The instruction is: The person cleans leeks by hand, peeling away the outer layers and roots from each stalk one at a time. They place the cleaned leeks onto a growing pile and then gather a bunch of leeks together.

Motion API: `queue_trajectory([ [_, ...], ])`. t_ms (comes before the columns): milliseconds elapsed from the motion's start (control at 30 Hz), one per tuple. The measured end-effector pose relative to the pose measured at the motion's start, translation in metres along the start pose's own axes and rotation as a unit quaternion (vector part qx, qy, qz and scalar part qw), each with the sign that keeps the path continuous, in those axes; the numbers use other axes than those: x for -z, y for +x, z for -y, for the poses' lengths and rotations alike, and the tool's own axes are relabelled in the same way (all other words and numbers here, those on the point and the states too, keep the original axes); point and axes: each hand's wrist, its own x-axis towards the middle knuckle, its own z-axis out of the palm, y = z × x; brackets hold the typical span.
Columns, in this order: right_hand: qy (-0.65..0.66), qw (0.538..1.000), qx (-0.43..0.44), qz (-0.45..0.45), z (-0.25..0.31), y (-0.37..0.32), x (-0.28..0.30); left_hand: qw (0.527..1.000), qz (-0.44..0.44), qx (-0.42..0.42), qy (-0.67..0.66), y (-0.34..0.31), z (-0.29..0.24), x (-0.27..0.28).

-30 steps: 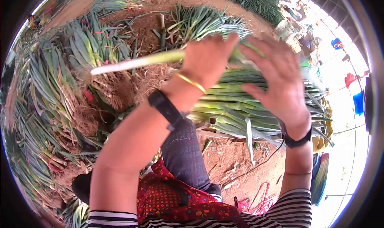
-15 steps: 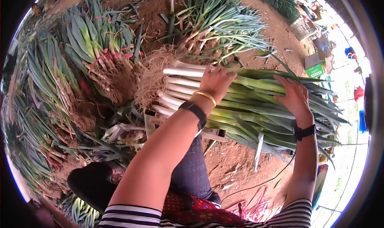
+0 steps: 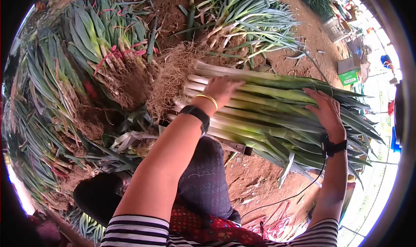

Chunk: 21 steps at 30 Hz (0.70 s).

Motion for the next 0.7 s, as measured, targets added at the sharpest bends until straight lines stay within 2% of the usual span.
queue_trajectory([
  [33, 0.036, 0.999, -0.013, 0.037, 0.008, 0.002, 0.003, 0.999, -0.041, -0.009, -0.01, 0.004, 0.018, -0.016],
  [67, 0.035, 0.998, -0.016, 0.042, 0.011, 0.003, 0.0, 0.995, -0.069, -0.005, -0.077, 0.002, 0.033, -0.018],
  [133, 0.021, 0.999, 0.042, 0.012, 0.012, 0.005, -0.013, 0.996, 0.002, 0.026, -0.089, -0.01, 0.046, -0.009],
  [200, -0.001, 0.999, 0.044, -0.017, 0.012, 0.001, -0.016, 0.997, 0.004, 0.028, -0.071, -0.019, 0.041, -0.006],
  [267, 0.03, 0.997, -0.032, 0.057, 0.023, 0.003, -0.004, 0.998, 0.004, 0.038, -0.053, -0.031, 0.035, -0.009],
  [300, 0.03, 0.997, -0.03, 0.057, 0.024, 0.003, -0.002, 0.998, -0.012, 0.044, -0.046, -0.035, 0.034, -0.012],
  [333, 0.008, 0.995, -0.073, 0.067, 0.026, 0.001, 0.0, 0.997, -0.029, 0.052, -0.039, -0.038, 0.035, -0.014],
  [367, -0.014, 0.991, -0.114, 0.075, 0.027, 0.0, 0.002, 0.997, 0.01, 0.064, -0.048, -0.034, 0.037, -0.014],
  [433, -0.066, 0.983, -0.144, 0.092, 0.012, -0.006, 0.012, 0.997, 0.011, 0.07, -0.042, -0.029, 0.038, -0.012],
  [500, -0.121, 0.962, -0.217, 0.11, -0.016, -0.025, 0.016, 0.997, 0.001, 0.072, -0.029, -0.03, 0.033, -0.013],
  [567, -0.096, 0.945, -0.284, 0.132, -0.014, -0.04, 0.032, 0.997, 0.023, 0.071, -0.026, -0.028, 0.029, -0.01],
  [600, -0.102, 0.939, -0.301, 0.132, -0.017, -0.05, 0.026, 0.997, 0.046, 0.064, -0.025, -0.027, 0.031, -0.007],
  [667, -0.103, 0.932, -0.321, 0.136, -0.037, -0.07, 0.007, 0.999, -0.013, 0.047, -0.02, -0.029, 0.035, -0.019],
  [700, -0.099, 0.93, -0.325, 0.138, -0.043, -0.072, -0.002, 0.998, 0.018, 0.05, -0.03, -0.027, 0.034, -0.013],
])
